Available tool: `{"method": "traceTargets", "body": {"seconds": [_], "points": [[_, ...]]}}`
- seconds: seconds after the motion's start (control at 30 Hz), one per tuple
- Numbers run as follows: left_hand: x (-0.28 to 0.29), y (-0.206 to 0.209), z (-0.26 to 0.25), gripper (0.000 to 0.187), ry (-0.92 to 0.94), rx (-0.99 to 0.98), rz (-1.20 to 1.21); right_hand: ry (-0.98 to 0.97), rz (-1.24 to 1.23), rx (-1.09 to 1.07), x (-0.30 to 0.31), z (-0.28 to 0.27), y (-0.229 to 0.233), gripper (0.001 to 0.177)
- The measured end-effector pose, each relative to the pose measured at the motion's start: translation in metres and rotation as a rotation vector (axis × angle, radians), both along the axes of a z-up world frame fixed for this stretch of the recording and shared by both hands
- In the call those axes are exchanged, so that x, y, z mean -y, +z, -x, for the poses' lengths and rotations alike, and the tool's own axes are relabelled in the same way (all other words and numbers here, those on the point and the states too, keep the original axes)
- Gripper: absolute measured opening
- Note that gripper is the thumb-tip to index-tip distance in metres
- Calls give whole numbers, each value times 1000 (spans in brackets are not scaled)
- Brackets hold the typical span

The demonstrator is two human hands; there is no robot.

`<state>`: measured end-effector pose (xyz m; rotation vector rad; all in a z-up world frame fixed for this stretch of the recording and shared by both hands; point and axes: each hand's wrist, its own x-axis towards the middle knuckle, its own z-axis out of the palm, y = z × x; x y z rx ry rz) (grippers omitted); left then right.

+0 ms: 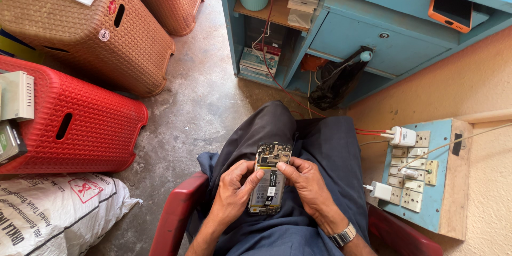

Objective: The person disassembles a phone by separating the screen and internal components from the frame, then installs a circuit board and battery into a new housing by hand.

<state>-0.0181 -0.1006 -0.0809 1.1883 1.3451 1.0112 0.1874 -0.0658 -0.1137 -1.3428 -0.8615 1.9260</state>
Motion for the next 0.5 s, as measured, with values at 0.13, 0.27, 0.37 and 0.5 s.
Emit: {"method": "traceTargets", "body": {"seconds": [0.13, 0.27, 0.37, 0.5], "points": [[1, 2, -1, 25, -16, -15, -38, -28, -5, 13, 2, 1, 0, 30], [2, 1, -3, 25, -20, -21, -16, -50, -28, 9, 4, 3, 1, 29], [3, -3, -4, 24, -18, 10, -26, -75, -42, 2, 5, 4, 0, 28], [4, -11, -10, 21, 18, 203, 127, -71, -31, -7, 3, 4, 1, 26]]}}
